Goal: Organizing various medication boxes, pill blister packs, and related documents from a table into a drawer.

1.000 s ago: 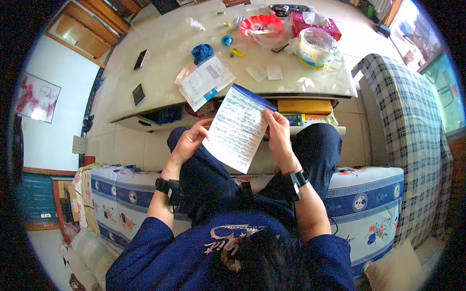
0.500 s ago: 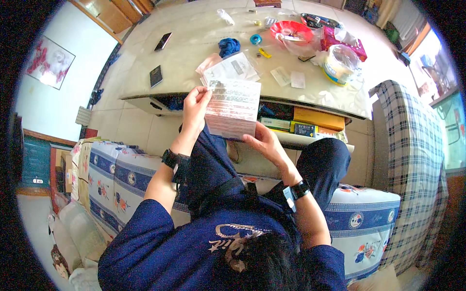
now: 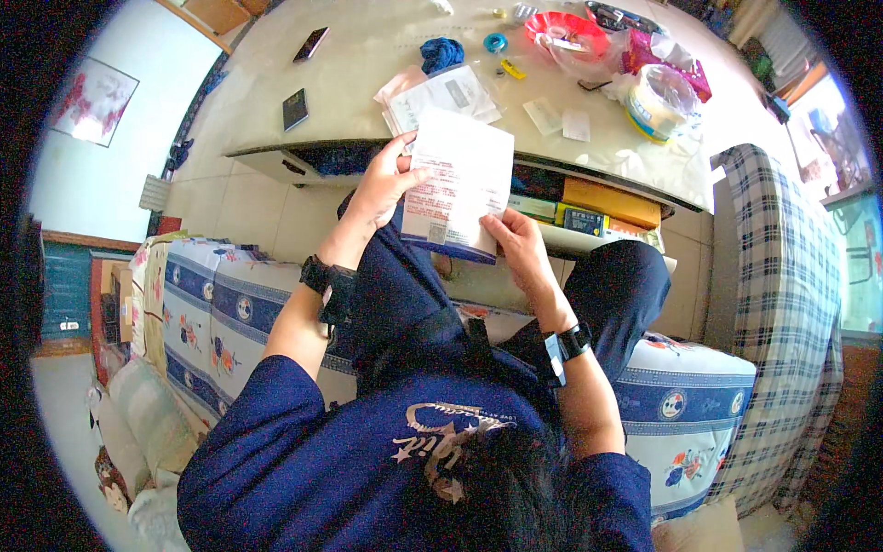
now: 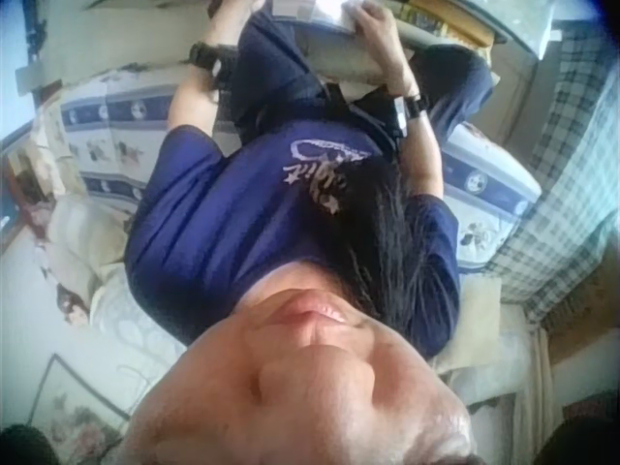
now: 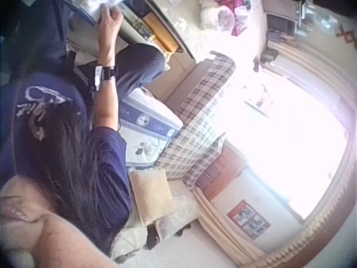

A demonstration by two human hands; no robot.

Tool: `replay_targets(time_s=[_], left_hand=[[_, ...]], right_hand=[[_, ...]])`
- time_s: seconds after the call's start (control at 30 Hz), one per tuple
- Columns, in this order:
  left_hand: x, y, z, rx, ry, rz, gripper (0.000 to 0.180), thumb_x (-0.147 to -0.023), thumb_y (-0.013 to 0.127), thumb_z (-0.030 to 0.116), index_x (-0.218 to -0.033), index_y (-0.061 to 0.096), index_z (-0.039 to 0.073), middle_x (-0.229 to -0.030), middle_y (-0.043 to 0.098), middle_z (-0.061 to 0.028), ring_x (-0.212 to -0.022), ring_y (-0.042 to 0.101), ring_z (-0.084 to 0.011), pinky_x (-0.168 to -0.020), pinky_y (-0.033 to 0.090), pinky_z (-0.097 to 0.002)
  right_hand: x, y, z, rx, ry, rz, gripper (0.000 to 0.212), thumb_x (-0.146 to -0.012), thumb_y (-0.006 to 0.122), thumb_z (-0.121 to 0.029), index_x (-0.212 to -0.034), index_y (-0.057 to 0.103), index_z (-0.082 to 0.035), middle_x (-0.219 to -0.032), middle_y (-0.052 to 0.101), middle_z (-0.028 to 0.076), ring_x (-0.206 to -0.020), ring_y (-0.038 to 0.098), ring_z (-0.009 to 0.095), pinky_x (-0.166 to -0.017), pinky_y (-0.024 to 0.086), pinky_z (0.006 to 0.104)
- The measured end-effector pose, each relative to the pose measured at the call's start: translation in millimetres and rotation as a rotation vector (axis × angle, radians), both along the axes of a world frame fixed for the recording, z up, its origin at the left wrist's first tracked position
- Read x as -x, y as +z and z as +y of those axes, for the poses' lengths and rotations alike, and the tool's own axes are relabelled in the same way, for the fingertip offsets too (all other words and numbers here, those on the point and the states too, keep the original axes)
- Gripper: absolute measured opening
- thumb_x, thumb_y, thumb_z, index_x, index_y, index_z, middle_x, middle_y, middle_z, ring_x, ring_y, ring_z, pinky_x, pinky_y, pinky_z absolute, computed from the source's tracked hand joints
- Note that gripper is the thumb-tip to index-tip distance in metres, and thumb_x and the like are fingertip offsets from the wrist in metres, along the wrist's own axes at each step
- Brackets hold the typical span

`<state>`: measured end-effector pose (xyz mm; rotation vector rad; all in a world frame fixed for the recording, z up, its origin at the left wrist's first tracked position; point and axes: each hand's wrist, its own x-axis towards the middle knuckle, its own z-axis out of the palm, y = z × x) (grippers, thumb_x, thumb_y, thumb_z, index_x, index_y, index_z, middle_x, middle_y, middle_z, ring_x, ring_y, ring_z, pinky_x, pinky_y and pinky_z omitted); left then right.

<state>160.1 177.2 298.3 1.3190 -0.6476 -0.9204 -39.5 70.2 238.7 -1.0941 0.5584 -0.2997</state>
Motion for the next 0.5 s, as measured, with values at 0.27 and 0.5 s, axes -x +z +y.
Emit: replay_targets(time_s=[0.27, 0.5], left_hand=[[-0.7, -5.5, -0.3, -0.011, 0.031, -0.070, 0.063, -0.084, 0.061, -0.004, -0.139, 0.032, -0.003, -0.103, 0.066, -0.0148, -0.093, 0.063, -0.0158, -0.083, 0.050, -0.0283], [0.2, -8.3, -0.2, -0.021, 0.042, -0.101, 0.064, -0.083, 0.061, -0.005, -0.140, 0.031, -0.003, -0.101, 0.067, -0.0145, -0.091, 0.063, -0.0150, -0.082, 0.050, -0.0278]], right_hand=[[0.3, -6.5, -0.4, -0.019, -0.028, -0.049, 0.029, -0.094, 0.058, -0.019, -0.112, 0.060, 0.004, -0.094, 0.067, 0.004, -0.075, 0.061, 0.006, -0.067, 0.050, 0.0201], [3.1, -3.7, 0.8, -0.012, -0.012, -0.036, 0.032, -0.094, 0.058, -0.020, -0.112, 0.061, 0.006, -0.097, 0.067, 0.005, -0.080, 0.059, 0.007, -0.072, 0.048, 0.0222]])
